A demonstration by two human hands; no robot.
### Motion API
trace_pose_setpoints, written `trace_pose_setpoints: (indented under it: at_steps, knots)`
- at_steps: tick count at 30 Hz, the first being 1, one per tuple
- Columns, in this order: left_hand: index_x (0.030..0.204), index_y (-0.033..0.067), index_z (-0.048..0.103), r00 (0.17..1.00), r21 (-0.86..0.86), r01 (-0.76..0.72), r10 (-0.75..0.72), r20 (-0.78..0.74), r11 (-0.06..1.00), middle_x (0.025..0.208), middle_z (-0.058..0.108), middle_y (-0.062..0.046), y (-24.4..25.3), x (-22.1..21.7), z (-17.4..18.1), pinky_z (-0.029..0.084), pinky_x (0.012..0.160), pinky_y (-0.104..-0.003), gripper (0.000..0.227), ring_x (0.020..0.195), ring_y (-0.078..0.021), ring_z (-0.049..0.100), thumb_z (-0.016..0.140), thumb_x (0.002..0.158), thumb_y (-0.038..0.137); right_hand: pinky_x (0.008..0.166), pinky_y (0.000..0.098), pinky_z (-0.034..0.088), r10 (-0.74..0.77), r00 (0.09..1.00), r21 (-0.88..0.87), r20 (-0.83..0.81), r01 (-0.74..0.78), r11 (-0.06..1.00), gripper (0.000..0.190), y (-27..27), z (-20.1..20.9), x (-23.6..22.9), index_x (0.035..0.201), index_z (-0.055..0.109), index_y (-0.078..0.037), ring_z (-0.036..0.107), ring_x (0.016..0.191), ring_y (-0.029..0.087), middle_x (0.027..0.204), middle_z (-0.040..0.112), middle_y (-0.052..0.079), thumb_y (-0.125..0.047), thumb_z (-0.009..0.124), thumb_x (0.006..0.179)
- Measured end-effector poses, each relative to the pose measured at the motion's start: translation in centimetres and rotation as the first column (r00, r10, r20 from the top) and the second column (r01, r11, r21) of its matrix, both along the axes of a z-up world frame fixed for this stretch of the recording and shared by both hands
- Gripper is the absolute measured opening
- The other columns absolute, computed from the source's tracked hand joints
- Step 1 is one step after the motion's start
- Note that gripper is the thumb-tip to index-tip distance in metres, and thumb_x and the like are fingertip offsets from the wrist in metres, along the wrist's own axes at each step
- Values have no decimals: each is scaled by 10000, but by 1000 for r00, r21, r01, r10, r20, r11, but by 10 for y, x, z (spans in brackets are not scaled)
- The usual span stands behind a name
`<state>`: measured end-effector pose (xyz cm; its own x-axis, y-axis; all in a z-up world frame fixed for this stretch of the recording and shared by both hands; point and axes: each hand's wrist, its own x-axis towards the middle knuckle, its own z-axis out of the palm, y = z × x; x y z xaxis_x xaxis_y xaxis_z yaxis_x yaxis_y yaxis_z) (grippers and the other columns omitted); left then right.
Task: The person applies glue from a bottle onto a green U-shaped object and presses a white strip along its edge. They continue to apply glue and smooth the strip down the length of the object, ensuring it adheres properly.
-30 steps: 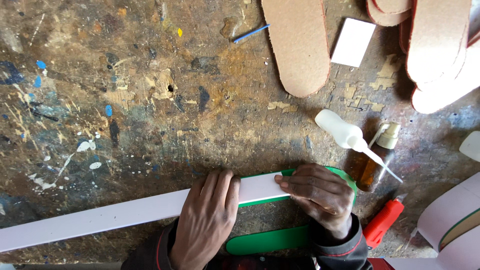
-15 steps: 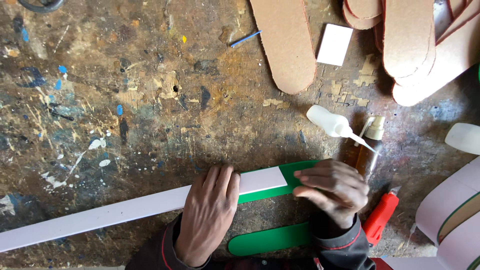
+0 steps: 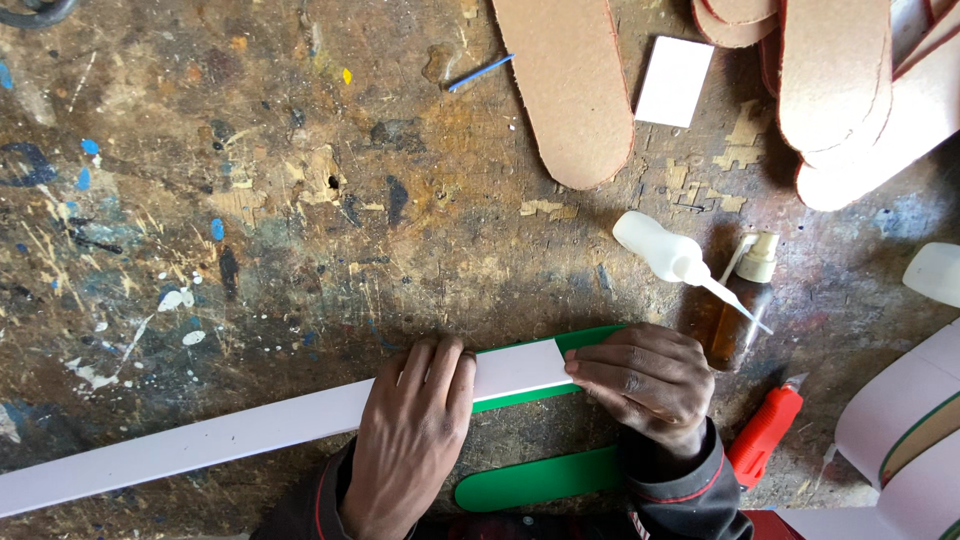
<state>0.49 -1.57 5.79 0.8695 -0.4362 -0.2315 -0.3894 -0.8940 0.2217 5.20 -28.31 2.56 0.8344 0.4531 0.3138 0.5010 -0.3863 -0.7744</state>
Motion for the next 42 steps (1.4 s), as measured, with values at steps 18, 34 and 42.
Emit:
trace_pose_setpoints:
  at_steps: [18,34,42]
  knots:
    - [1236,105,663,1000,24,4,-3,-17,1000,1288,621,-84,1,-10,-7,548,947,-429,140,1143,-277,617,659,1100,142,709,325,640,-2,999,14,-43,2,1000,168,-2,-2,-3,971,829,-49,822,742,213,945,867,66,-160,728,1047]
    - [1160,115,656,990,22,-11,8,143,1000,1134,615,-73,1,-9,-10,511,754,-385,127,986,-258,599,667,1034,109,796,324,558,-665,732,239,-148,679,694,248,0,-25,-25,1247,614,36,684,804,228,953,677,166,-190,697,1185]
    - [1086,66,726,989,-112,-15,31,141,994,1096,693,-83,6,-11,-34,587,752,-435,133,1051,-309,724,762,980,-5,1172,717,475,-427,894,-71,135,438,896,452,-16,-51,20,1515,591,131,607,1355,625,1371,651,375,-144,729,1182]
